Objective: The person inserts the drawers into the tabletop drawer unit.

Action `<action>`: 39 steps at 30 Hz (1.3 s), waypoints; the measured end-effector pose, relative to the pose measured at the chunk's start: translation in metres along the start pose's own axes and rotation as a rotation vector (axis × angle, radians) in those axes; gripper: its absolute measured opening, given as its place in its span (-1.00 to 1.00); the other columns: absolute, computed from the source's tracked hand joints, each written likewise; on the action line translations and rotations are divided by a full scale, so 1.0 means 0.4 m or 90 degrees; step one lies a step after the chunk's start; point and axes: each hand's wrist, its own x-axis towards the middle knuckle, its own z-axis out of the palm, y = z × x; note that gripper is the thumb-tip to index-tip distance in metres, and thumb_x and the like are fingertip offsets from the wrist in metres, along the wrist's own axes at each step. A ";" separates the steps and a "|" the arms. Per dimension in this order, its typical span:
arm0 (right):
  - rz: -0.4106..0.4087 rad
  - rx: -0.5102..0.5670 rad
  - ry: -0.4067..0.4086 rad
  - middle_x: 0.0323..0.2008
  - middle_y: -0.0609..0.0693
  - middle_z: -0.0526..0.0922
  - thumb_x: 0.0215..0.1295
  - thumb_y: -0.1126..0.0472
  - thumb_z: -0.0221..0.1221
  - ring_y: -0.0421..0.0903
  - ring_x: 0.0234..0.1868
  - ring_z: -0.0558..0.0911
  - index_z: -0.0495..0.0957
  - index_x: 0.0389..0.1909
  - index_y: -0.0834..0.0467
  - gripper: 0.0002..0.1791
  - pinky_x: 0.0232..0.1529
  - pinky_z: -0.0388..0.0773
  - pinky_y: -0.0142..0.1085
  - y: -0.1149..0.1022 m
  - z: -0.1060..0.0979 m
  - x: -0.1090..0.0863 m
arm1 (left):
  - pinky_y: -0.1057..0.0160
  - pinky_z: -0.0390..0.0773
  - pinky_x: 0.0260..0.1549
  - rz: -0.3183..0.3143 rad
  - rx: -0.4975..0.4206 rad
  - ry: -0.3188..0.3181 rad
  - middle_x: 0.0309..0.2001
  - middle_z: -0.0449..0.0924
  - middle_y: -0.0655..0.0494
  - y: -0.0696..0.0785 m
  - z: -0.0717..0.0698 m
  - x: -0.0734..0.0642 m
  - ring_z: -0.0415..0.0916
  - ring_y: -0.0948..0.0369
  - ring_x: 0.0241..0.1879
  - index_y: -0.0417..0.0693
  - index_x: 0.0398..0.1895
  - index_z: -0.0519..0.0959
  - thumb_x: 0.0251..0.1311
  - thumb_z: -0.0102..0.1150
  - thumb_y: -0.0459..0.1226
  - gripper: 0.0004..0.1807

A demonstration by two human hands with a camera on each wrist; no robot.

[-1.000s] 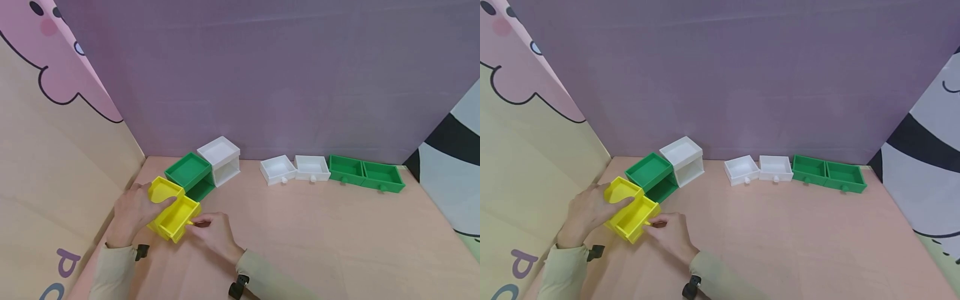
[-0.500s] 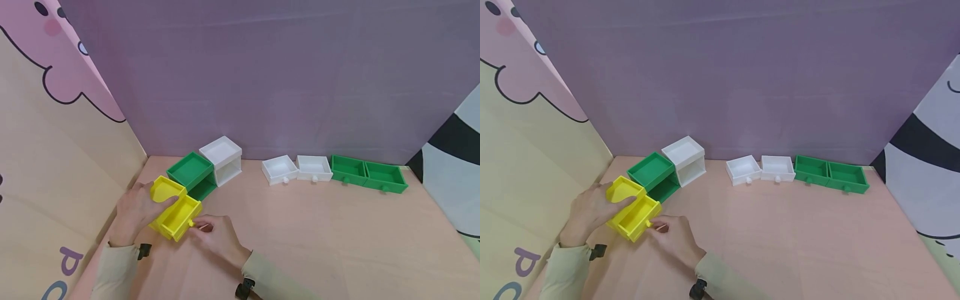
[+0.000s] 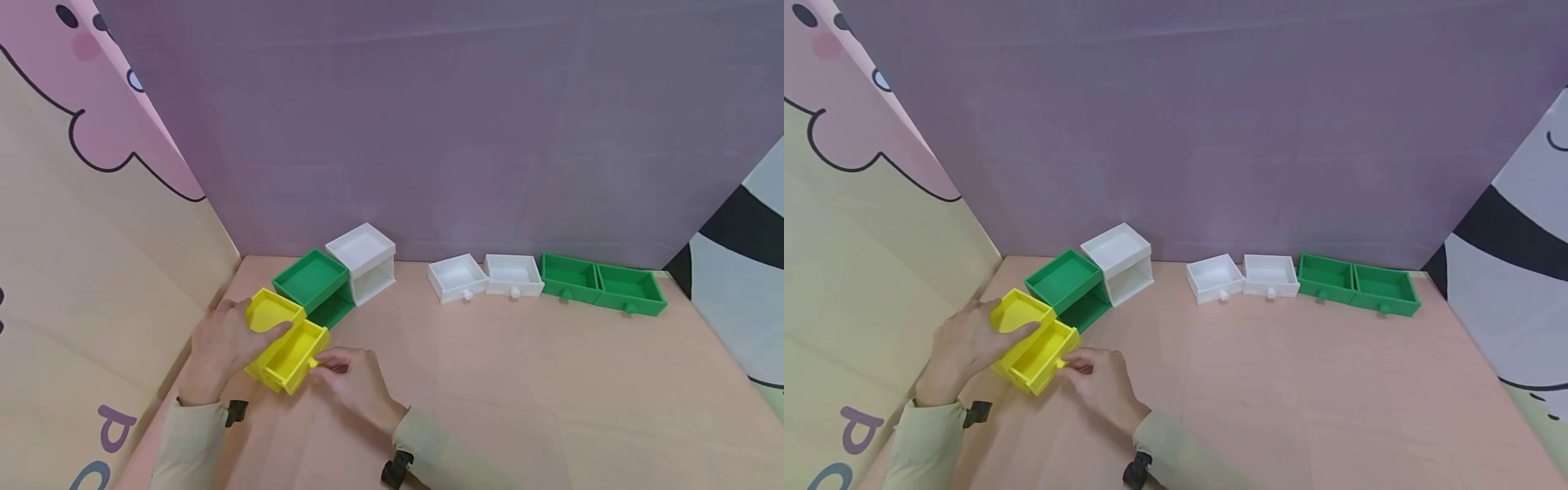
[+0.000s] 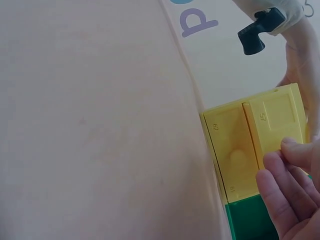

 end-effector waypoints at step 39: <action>0.121 0.138 -0.004 -0.26 0.05 0.87 0.24 0.29 0.50 -0.16 -0.33 0.85 0.83 -0.12 0.21 -0.80 -0.24 0.76 -0.40 -0.002 0.036 0.051 | 0.00 0.61 -0.41 -0.001 0.001 -0.006 0.07 0.62 -0.37 0.001 0.000 -0.001 0.57 -0.07 -0.24 -0.32 0.39 0.49 0.20 0.19 0.46 0.09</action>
